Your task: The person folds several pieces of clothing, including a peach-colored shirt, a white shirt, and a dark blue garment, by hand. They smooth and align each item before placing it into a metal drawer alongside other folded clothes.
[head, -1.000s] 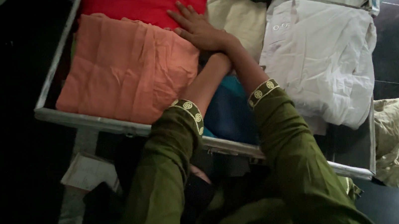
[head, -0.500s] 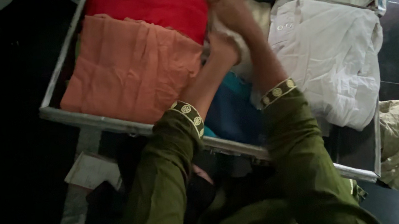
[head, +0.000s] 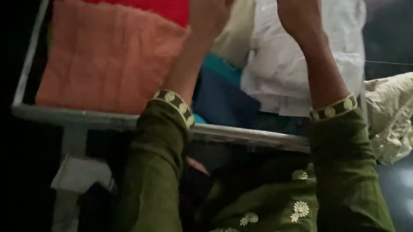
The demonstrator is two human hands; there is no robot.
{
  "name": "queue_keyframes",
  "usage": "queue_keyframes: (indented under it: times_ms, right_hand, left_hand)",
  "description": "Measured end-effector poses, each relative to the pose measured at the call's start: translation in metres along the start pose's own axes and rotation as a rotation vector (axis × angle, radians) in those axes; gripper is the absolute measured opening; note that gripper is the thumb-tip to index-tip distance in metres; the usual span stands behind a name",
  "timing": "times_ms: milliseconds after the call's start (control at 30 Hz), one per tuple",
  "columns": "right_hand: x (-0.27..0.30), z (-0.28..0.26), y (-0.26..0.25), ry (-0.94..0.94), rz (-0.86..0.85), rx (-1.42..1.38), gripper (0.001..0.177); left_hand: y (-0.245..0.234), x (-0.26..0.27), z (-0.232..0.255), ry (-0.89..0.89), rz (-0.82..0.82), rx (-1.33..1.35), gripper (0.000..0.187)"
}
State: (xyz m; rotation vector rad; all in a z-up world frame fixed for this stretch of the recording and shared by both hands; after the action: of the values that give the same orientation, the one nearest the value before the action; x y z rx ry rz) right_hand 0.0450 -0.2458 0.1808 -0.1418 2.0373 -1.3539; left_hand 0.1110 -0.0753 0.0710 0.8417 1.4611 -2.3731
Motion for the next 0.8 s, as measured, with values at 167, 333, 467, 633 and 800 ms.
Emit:
queue_keyframes:
  times_ms: [167, 333, 467, 633, 800]
  right_hand:
    - [0.059, 0.075, -0.004, 0.221, -0.176, 0.303, 0.052]
    - [0.095, 0.111, 0.02, 0.397, -0.326, 0.212, 0.059]
    - [0.09, 0.117, 0.033, 0.404, -0.339, 0.269, 0.059]
    - [0.091, 0.127, 0.031, 0.387, -0.274, 0.243, 0.058]
    - [0.096, 0.127, 0.025, 0.395, -0.263, 0.202, 0.058]
  left_hand:
    - [0.041, 0.063, 0.147, 0.399, -0.3, 0.048, 0.079]
    - [0.068, 0.11, 0.183, 0.499, -0.479, 0.109, 0.096]
    - [0.081, 0.113, 0.167, 0.477, -0.532, 0.098, 0.095]
    - [0.06, 0.091, 0.172, 0.525, -0.471, 0.176, 0.08]
    - [0.05, 0.06, 0.139, 0.153, -0.562, 0.316, 0.048]
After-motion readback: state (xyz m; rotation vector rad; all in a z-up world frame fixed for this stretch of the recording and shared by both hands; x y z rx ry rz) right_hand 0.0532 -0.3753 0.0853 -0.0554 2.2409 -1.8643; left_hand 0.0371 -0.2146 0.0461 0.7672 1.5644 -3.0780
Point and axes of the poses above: each hand's wrist, its own x-axis away from the middle knuckle, its own y-axis out of the palm, z = x × y, the point moved 10 cm from there along -x, towards the middle knuckle, and after that the axes turned 5 degrees about -z, right-handed, at the moved point
